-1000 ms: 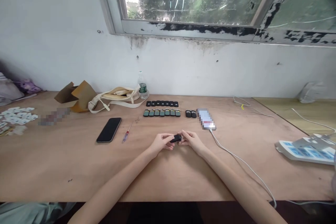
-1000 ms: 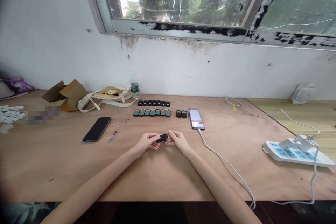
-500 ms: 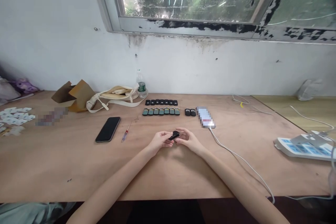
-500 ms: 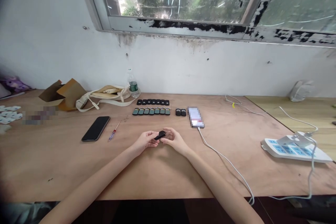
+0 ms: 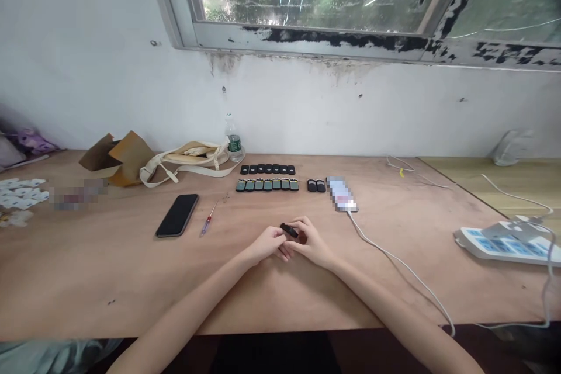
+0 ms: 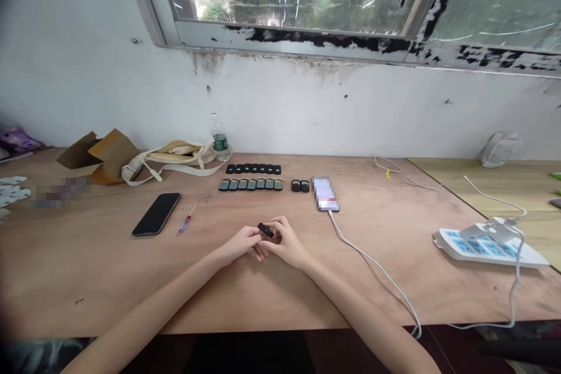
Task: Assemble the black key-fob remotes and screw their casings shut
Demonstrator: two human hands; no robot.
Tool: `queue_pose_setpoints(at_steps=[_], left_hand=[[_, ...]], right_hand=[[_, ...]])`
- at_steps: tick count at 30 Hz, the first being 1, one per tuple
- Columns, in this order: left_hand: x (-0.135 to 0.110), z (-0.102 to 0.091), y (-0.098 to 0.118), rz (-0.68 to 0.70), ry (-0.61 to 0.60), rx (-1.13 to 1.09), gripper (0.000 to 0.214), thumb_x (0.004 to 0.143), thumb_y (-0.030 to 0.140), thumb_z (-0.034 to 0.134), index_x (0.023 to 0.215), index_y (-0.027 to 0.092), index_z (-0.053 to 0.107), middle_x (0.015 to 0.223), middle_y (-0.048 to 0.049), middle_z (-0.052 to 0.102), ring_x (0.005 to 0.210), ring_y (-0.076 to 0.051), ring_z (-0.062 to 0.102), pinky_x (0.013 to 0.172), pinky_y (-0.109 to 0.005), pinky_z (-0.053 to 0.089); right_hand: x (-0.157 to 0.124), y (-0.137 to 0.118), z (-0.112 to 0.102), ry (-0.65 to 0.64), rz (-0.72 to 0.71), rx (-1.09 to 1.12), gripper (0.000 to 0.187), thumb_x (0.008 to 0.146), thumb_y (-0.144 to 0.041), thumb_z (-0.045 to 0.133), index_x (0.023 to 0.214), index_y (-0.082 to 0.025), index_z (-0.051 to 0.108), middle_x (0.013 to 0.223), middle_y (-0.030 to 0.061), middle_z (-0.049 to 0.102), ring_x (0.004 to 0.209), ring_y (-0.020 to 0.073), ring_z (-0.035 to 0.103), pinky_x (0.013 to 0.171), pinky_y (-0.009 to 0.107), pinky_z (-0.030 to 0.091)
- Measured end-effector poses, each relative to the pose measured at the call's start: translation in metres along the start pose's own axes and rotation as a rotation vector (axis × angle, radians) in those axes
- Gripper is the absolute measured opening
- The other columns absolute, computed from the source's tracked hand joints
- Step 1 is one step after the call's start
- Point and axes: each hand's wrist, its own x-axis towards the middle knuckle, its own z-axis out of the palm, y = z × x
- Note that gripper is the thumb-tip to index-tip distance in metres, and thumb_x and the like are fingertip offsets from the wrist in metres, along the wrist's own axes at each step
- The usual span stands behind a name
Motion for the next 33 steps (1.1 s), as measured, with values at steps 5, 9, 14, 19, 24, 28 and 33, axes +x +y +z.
queue_pose_setpoints(at_steps=[5,9,14,19,24,28,33], left_hand=[[-0.005,0.000,0.006,-0.024,-0.007,0.039,0.022,0.074,0.033,0.057,0.076,0.012,0.059,0.059,-0.0064,0.066,0.052,-0.015,0.064,0.054,-0.026,0.053],[-0.006,-0.001,0.006,0.003,-0.010,0.043,0.026,0.075,0.038,0.058,0.076,0.012,0.059,0.061,-0.0064,0.066,0.054,-0.014,0.063,0.054,-0.024,0.051],[-0.006,-0.004,0.005,0.051,-0.056,0.028,0.031,0.073,0.042,0.062,0.074,0.011,0.061,0.064,-0.0068,0.066,0.055,-0.013,0.061,0.055,-0.023,0.050],[-0.006,-0.002,0.007,0.069,-0.017,-0.018,0.034,0.073,0.044,0.064,0.081,0.011,0.065,0.066,-0.0062,0.066,0.057,-0.012,0.060,0.058,-0.025,0.050],[-0.003,-0.002,0.004,0.068,0.031,-0.050,0.038,0.074,0.047,0.065,0.082,0.011,0.065,0.067,-0.0066,0.066,0.056,-0.013,0.060,0.059,-0.026,0.050],[-0.001,-0.004,0.001,0.078,0.022,-0.059,0.039,0.073,0.049,0.066,0.082,0.011,0.065,0.068,-0.0066,0.066,0.057,-0.012,0.060,0.059,-0.026,0.051],[0.001,-0.005,-0.001,0.079,0.018,-0.056,0.042,0.072,0.051,0.067,0.082,0.010,0.064,0.069,-0.0073,0.066,0.058,-0.013,0.061,0.059,-0.027,0.051]], right_hand=[[0.003,0.002,-0.003,-0.005,0.018,0.064,0.031,0.078,-0.040,0.067,0.103,-0.022,0.062,0.120,0.0091,0.055,0.105,0.0218,0.057,0.083,0.037,0.050],[0.005,-0.001,-0.008,-0.098,0.098,0.253,0.036,0.081,-0.045,0.063,0.107,-0.020,0.061,0.119,0.0087,0.060,0.103,0.0207,0.060,0.088,0.037,0.049],[0.009,0.000,-0.013,-0.074,0.259,0.325,0.035,0.069,-0.044,0.074,0.088,-0.017,0.063,0.078,0.0002,0.066,0.077,0.0176,0.062,0.076,0.034,0.051],[0.013,0.010,-0.010,0.062,0.303,0.574,0.030,0.073,-0.045,0.070,0.085,-0.018,0.064,0.091,0.0049,0.067,0.087,0.0208,0.064,0.081,0.037,0.052],[0.029,0.030,-0.012,0.237,0.272,0.652,0.036,0.076,-0.047,0.065,0.097,-0.017,0.063,0.104,0.0099,0.066,0.091,0.0241,0.065,0.088,0.044,0.051],[0.051,0.045,-0.027,0.441,0.075,0.170,0.031,0.084,-0.039,0.053,0.107,-0.019,0.062,0.110,0.0110,0.061,0.104,0.0253,0.058,0.094,0.045,0.047],[0.090,0.060,-0.046,0.474,-0.129,-0.497,0.044,0.088,-0.016,0.035,0.128,-0.019,0.052,0.121,0.0134,0.051,0.113,0.0238,0.049,0.099,0.041,0.041]])
